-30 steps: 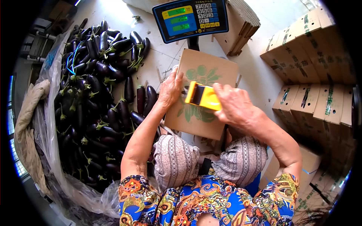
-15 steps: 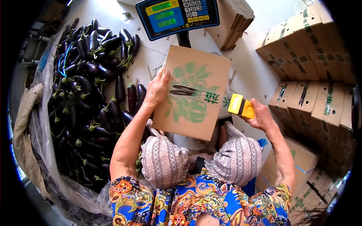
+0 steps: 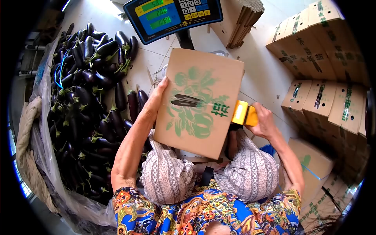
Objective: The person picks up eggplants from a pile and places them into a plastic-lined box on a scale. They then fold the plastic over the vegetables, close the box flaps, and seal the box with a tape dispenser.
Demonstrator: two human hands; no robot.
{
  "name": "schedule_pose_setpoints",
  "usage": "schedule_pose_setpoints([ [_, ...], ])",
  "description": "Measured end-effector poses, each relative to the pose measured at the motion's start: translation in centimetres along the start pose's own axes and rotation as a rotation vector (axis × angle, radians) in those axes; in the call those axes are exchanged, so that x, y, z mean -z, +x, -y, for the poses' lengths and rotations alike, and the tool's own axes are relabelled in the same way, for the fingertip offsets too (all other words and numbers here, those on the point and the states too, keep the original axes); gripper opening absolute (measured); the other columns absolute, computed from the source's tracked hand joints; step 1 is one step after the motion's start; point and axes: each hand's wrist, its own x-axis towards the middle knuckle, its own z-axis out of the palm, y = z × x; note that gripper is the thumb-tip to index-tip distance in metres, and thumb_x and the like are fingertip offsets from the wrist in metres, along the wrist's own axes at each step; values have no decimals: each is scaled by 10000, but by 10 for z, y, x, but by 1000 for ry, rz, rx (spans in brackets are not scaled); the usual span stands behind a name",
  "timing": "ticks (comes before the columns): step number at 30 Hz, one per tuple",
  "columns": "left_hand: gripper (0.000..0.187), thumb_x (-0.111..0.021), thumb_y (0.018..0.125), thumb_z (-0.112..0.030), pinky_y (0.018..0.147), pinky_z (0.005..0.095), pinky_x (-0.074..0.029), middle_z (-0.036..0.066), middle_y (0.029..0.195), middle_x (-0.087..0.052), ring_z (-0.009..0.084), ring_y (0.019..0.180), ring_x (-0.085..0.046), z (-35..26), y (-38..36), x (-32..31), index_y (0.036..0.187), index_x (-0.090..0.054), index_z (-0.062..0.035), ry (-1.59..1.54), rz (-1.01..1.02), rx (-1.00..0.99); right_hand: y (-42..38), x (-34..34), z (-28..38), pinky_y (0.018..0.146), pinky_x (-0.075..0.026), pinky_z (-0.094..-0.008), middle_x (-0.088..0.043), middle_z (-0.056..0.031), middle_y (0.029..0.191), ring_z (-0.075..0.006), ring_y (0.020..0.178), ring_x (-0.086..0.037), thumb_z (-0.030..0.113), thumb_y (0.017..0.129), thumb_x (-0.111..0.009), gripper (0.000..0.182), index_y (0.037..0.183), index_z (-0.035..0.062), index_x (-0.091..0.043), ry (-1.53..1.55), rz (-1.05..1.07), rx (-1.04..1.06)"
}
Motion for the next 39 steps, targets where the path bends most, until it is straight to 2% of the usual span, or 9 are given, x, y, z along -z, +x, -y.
schedule_pose_setpoints([
  [7,673,-321,1026,-536,1002,362,-509,170,1375,-536,268,1176,-595,57,31,-6,1475,-353,-35,-442,355,105,24,83,103,651,-516,-471,-594,-193,844,-415,763,-624,133,620,-742,492,1017,5,-480,-229,105,1],
  [9,686,-309,1023,-556,986,350,-510,153,1358,-553,237,1167,-599,50,35,12,1453,-397,-29,-211,270,183,41,79,130,643,-533,-454,-599,-190,843,-391,761,-642,151,615,-755,536,1049,4,-478,-296,155,-12],
  [11,733,-302,1013,-579,1052,348,-416,168,1358,-556,233,1196,-575,59,53,52,1402,-467,19,496,142,-53,58,69,147,630,-545,-438,-601,-184,829,-363,743,-655,160,615,-759,540,1053,-1,-486,-318,167,45],
  [15,751,-326,1010,-573,1131,331,-291,195,1436,-483,255,1354,-427,-25,-29,-15,1425,-415,47,295,-126,-330,86,50,178,664,-564,-423,-630,-197,850,-338,755,-684,208,626,-776,543,1039,-22,-508,-353,235,47],
  [17,708,-357,1015,-544,1124,347,-297,211,1432,-484,297,1366,-414,-20,-18,-21,1412,-430,37,241,34,-467,95,44,192,679,-559,-445,-633,-214,838,-370,755,-679,180,657,-743,487,1028,-26,-504,-360,229,59],
  [19,630,-398,1020,-496,1034,373,-405,250,1389,-503,367,1232,-537,-32,-34,-35,1373,-468,21,567,-210,-510,98,45,197,689,-557,-454,-636,-223,835,-385,760,-679,170,675,-728,459,1022,-29,-502,-364,228,67],
  [26,529,-384,1014,-468,877,531,-493,276,1055,-668,481,978,-626,-22,-11,-8,1291,-582,-63,1117,-383,-704,93,58,193,707,-569,-431,-648,-211,899,-342,803,-689,224,674,-782,553,1071,-20,-482,-395,346,65],
  [29,578,-348,1002,-535,836,561,-494,276,923,-679,491,926,-631,-37,-25,-12,1250,-614,-86,1158,-484,-514,78,65,172,695,-570,-441,-638,-220,890,-356,796,-683,225,684,-786,543,1061,-11,-475,-369,309,77],
  [39,571,-321,999,-578,827,545,-494,247,907,-690,475,904,-639,-38,-29,-11,1206,-658,-167,1256,-561,-424,-6,40,36,707,-545,-439,-606,-198,874,-384,813,-645,267,717,-800,511,1024,5,-486,-165,21,90],
])
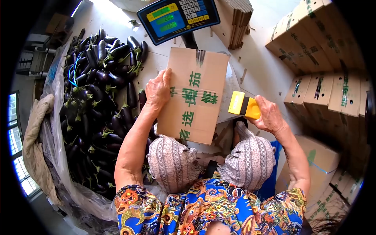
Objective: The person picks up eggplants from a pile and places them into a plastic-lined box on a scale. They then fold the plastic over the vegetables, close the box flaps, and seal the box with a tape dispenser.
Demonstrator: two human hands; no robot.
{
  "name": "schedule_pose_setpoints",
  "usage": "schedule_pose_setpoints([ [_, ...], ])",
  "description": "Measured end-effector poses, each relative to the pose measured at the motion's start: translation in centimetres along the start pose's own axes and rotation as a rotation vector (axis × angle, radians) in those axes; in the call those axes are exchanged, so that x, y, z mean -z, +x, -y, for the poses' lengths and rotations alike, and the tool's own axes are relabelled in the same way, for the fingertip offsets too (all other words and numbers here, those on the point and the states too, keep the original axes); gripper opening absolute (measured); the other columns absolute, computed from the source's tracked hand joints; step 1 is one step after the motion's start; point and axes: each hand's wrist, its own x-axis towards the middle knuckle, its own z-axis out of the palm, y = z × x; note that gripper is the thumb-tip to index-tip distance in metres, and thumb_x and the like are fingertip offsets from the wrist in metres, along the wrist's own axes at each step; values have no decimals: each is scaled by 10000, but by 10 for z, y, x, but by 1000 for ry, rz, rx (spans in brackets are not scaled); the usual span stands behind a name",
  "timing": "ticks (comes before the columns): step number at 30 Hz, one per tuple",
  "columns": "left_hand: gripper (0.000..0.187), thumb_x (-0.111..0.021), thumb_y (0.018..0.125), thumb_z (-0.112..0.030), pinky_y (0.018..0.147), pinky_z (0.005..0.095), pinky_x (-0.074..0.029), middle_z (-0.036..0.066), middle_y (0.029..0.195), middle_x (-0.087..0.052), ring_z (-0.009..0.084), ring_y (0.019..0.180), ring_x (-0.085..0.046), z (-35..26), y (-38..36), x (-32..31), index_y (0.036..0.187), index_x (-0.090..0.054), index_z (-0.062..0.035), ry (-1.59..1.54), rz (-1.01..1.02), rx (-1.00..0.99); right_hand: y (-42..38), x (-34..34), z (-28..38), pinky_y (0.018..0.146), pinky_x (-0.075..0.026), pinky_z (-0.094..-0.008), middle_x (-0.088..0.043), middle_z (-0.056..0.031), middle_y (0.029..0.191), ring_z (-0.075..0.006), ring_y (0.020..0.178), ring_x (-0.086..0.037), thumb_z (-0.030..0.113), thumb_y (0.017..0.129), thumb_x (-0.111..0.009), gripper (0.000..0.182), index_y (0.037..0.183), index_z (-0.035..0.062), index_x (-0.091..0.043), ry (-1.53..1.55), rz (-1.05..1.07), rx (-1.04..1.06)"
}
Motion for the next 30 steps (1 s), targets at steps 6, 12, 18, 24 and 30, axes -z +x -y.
schedule_pose_setpoints([
  [6,568,-325,998,-581,820,548,-491,240,908,-689,478,907,-630,3,1,-1,1187,-660,-163,-17,-19,-15,-43,-56,-62,726,-549,-424,-589,-179,900,-388,843,-637,267,710,-808,535,1042,14,-472,94,-44,-27],
  [12,555,-326,1002,-577,812,527,-495,234,915,-686,468,904,-630,11,4,-4,1157,-667,-169,-43,-13,-14,-88,-93,-107,713,-541,-456,-588,-207,928,-424,858,-628,258,735,-803,550,1094,39,-449,78,-54,-125],
  [18,549,-342,1006,-564,797,496,-502,219,896,-689,451,890,-636,12,5,-5,1136,-673,-146,-76,-33,-33,-130,-100,-121,718,-547,-472,-596,-199,938,-437,871,-626,274,713,-814,571,1108,37,-476,88,-42,-226],
  [24,543,-368,1013,-534,778,452,-507,217,893,-693,420,881,-656,11,4,-7,1107,-675,-97,-155,-52,-52,-72,-95,-85,733,-534,-494,-630,-228,958,-428,873,-638,241,705,-773,568,1166,26,-520,-63,218,-331],
  [30,526,-381,1027,-489,778,401,-505,201,893,-695,331,850,-660,11,4,-6,1137,-651,-52,-159,27,-8,62,-159,-14,606,-534,-446,-660,-146,860,-314,821,-683,82,733,-663,250,962,46,-568,-215,356,-289],
])
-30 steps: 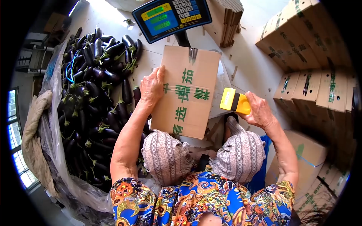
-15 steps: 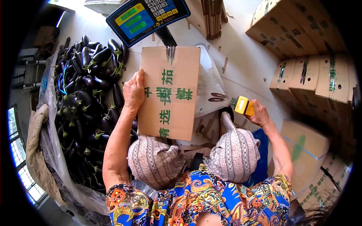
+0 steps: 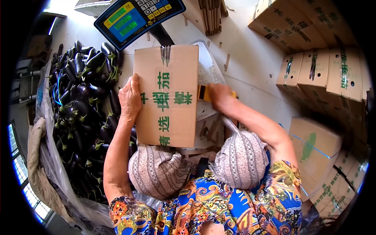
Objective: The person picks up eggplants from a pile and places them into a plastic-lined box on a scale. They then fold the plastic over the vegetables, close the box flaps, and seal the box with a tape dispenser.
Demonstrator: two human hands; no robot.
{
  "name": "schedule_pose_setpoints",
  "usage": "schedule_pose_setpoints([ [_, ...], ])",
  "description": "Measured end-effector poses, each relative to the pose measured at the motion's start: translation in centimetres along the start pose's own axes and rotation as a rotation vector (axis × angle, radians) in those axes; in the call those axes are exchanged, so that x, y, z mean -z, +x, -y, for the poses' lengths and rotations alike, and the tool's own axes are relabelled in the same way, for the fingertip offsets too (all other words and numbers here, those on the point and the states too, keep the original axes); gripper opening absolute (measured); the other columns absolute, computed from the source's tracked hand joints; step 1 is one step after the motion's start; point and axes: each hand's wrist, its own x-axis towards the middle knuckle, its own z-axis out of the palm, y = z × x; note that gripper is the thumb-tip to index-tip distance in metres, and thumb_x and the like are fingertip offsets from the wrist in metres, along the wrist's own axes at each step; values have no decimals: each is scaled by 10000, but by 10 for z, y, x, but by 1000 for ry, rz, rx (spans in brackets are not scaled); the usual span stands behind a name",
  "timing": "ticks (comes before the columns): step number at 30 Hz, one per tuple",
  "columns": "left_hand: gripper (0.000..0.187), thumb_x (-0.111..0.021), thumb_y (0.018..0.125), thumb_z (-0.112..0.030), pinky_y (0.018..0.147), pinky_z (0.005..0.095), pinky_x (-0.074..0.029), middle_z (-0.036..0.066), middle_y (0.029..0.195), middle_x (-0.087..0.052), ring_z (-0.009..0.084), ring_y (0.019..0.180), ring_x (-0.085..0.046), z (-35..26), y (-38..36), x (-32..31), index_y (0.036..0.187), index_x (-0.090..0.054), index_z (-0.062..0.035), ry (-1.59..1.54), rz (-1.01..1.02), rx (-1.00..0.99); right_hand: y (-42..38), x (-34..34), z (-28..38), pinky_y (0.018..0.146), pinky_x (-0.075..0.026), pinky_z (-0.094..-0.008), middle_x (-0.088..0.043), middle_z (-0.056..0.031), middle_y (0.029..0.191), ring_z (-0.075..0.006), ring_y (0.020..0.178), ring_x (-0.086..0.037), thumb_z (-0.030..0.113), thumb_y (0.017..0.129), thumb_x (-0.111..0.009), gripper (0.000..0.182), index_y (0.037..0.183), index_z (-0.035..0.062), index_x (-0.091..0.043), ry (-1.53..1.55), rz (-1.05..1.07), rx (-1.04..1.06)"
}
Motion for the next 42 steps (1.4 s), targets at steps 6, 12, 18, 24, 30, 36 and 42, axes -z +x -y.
schedule_pose_setpoints([
  [6,493,-350,1045,-420,903,405,-481,239,1245,-597,390,1094,-605,15,7,-6,1345,-523,-69,-65,6,-189,1,24,2,658,-538,-435,-690,-103,894,-280,845,-697,178,730,-716,227,930,74,-692,-125,-13,102],
  [12,633,-426,1011,-423,1118,390,-331,252,1552,-263,360,1386,-368,-37,-9,-4,1543,-242,-133,-570,289,-173,-44,71,-100,773,-518,-354,-689,-136,997,-240,921,-663,339,685,-798,493,1033,26,-642,407,240,-219],
  [18,845,-593,886,-545,1167,551,-158,197,1599,-144,382,1484,-121,-94,-24,-47,1555,-206,-202,-46,356,-791,-116,148,-175,694,-554,-295,-678,-72,821,-143,699,-647,398,869,-689,430,1082,27,-644,1635,-139,-300],
  [24,755,-730,808,-443,1103,560,-310,115,1549,-292,353,1442,-244,-119,-29,-113,1435,-398,-185,91,505,-1295,-110,209,-114,977,-511,-355,-601,-131,1280,-200,1130,-618,345,916,-640,629,1370,-49,-457,1831,-151,29],
  [30,505,-661,905,-223,1113,456,-318,183,1419,-437,368,1339,-372,-21,-10,-80,1361,-502,-77,-144,-13,-509,-56,157,-83,803,-510,-240,-639,-24,1012,-94,882,-605,341,873,-669,481,1190,-10,-582,1485,93,-125],
  [36,507,-450,1004,-417,950,367,-467,154,1190,-621,242,1092,-596,136,-63,-97,1268,-565,1,-805,640,732,-41,149,-20,885,-473,-285,-644,-65,1042,-147,955,-593,424,829,-695,613,1227,-29,-584,1406,32,-61],
  [42,506,-492,990,-425,856,347,-520,133,1084,-682,219,942,-660,108,-83,-50,1215,-611,12,-1222,614,828,-25,153,5,895,-487,-296,-655,-109,1075,-162,1013,-610,418,837,-704,633,1252,-40,-566,1428,98,-2],
])
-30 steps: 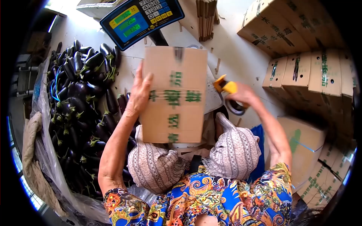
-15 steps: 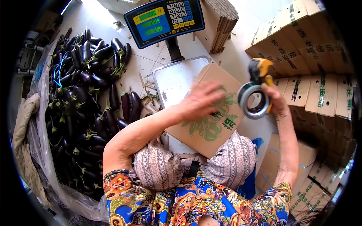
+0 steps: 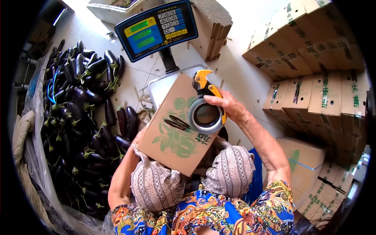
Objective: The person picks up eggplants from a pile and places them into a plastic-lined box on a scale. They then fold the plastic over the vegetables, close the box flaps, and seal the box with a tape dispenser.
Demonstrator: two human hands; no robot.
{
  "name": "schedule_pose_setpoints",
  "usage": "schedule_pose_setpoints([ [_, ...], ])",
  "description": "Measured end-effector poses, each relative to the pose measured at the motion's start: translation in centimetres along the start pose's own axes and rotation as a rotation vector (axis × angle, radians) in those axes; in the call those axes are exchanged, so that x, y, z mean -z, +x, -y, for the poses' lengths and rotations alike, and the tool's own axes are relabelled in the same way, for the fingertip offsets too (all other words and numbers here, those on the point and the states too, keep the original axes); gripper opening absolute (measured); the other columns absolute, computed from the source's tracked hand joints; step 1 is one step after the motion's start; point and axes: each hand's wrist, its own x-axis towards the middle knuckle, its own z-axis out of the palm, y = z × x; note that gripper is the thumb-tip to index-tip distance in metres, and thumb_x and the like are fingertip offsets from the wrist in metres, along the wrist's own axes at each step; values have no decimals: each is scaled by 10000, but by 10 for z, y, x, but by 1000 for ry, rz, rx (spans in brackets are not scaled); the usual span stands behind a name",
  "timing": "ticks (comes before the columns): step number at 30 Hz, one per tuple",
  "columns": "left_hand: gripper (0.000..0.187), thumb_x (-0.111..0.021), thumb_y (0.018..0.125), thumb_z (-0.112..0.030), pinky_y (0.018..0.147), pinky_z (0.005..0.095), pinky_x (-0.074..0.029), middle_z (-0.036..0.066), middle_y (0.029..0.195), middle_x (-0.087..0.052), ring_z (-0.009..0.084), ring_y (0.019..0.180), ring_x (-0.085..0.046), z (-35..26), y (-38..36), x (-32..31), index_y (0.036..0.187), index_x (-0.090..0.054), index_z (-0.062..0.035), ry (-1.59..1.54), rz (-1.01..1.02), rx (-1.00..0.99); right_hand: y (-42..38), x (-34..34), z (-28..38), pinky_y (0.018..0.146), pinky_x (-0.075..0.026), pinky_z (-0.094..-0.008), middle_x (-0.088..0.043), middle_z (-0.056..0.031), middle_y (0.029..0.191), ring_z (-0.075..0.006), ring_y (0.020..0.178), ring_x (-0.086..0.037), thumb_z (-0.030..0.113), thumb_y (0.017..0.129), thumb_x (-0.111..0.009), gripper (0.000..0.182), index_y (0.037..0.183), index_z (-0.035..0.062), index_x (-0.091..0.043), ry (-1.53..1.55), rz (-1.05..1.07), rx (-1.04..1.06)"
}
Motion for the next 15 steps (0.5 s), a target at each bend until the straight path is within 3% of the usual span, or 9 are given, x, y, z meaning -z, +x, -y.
schedule_pose_setpoints([
  [3,507,-514,983,-430,809,336,-546,123,1031,-713,207,866,-692,-50,-1,-5,1189,-634,18,136,7,-121,-25,33,-3,890,-541,-282,-657,-89,1107,-139,979,-650,204,916,-641,397,1233,-22,-567,391,52,140],
  [4,487,-527,976,-420,810,340,-540,140,1045,-709,204,908,-684,-69,7,-1,1147,-650,18,284,23,-180,-31,49,-13,882,-555,-301,-667,-99,1111,-161,948,-671,191,913,-641,394,1236,-21,-561,536,-2,-14],
  [7,528,-589,886,-474,688,277,-443,43,888,-648,149,776,-569,-125,2,-54,1117,-640,-2,582,-23,-480,-78,89,-36,893,-558,-353,-677,-140,1089,-221,975,-676,294,858,-703,500,1207,-38,-568,747,-130,149],
  [8,506,-582,887,-458,687,268,-425,57,957,-644,143,833,-562,-137,3,-70,1154,-635,-31,701,-107,-580,-94,100,-42,929,-551,-400,-673,-160,1105,-260,1023,-669,358,819,-735,565,1183,-43,-574,761,-174,137],
  [9,483,-579,894,-411,766,300,-453,82,1057,-629,163,911,-562,-148,-11,-98,1209,-611,-46,714,-66,-611,-109,99,-39,953,-543,-422,-631,-221,1198,-282,1071,-654,424,799,-739,717,1265,-68,-506,717,-257,154],
  [11,443,-553,933,-351,813,289,-479,107,1114,-627,191,980,-589,-143,-4,-128,1251,-575,-43,695,-22,-693,-127,78,-12,940,-534,-391,-587,-269,1250,-276,1046,-644,426,802,-744,813,1335,-102,-430,746,-241,177],
  [12,424,-540,953,-321,836,284,-491,119,1143,-626,205,1015,-603,-138,-1,-137,1271,-557,-41,688,-2,-735,-130,71,-8,891,-547,-341,-622,-245,1202,-231,965,-663,377,808,-760,792,1336,-114,-430,815,-254,188],
  [14,487,-554,931,-326,1017,391,-424,192,1228,-600,317,1145,-569,-122,-3,-147,1338,-507,-63,976,-78,-873,-128,86,-30,973,-521,-392,-597,-264,1240,-290,1130,-622,333,820,-756,739,1331,-102,-445,784,-217,171],
  [15,444,-523,986,-305,1015,363,-421,181,1291,-571,280,1157,-554,-116,0,-140,1366,-475,-81,979,-33,-924,-125,90,-37,969,-526,-392,-603,-248,1239,-281,1116,-630,298,832,-746,684,1316,-95,-463,793,-179,155],
])
